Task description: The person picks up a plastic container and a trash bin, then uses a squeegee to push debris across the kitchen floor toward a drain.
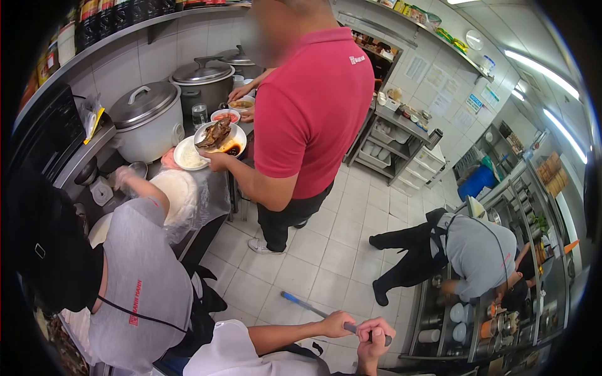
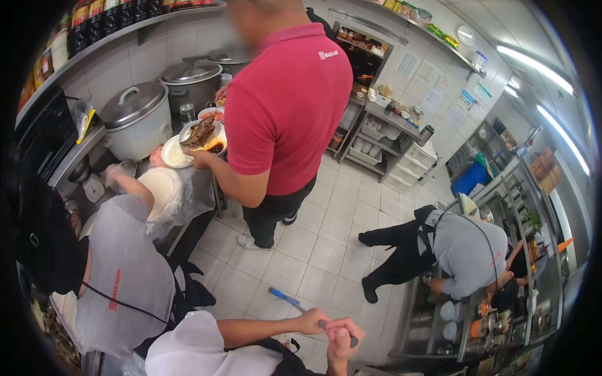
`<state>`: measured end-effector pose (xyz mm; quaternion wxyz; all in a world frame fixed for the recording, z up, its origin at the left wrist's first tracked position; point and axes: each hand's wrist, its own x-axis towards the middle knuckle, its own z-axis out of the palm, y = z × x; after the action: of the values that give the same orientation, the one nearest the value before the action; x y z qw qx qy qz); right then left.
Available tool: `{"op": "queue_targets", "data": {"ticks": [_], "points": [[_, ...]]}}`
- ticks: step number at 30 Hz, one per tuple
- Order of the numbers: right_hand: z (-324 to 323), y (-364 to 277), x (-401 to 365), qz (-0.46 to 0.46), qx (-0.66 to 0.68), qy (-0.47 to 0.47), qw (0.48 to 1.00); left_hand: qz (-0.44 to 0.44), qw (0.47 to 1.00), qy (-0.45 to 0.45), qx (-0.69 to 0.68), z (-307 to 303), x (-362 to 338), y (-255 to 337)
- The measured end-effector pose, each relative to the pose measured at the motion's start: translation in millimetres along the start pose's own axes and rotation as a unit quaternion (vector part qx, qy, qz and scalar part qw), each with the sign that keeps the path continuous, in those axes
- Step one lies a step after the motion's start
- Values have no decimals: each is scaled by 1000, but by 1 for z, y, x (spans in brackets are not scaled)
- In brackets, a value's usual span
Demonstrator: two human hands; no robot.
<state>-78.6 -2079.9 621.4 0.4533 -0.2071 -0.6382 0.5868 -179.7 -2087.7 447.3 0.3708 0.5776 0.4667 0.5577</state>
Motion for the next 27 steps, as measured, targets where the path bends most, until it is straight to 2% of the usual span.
{"op": "queue_targets", "data": {"ticks": [27], "points": [[7,-3,-9,-3,-9,17,1000,2,1000,-18,3,-5,-6,9]]}}
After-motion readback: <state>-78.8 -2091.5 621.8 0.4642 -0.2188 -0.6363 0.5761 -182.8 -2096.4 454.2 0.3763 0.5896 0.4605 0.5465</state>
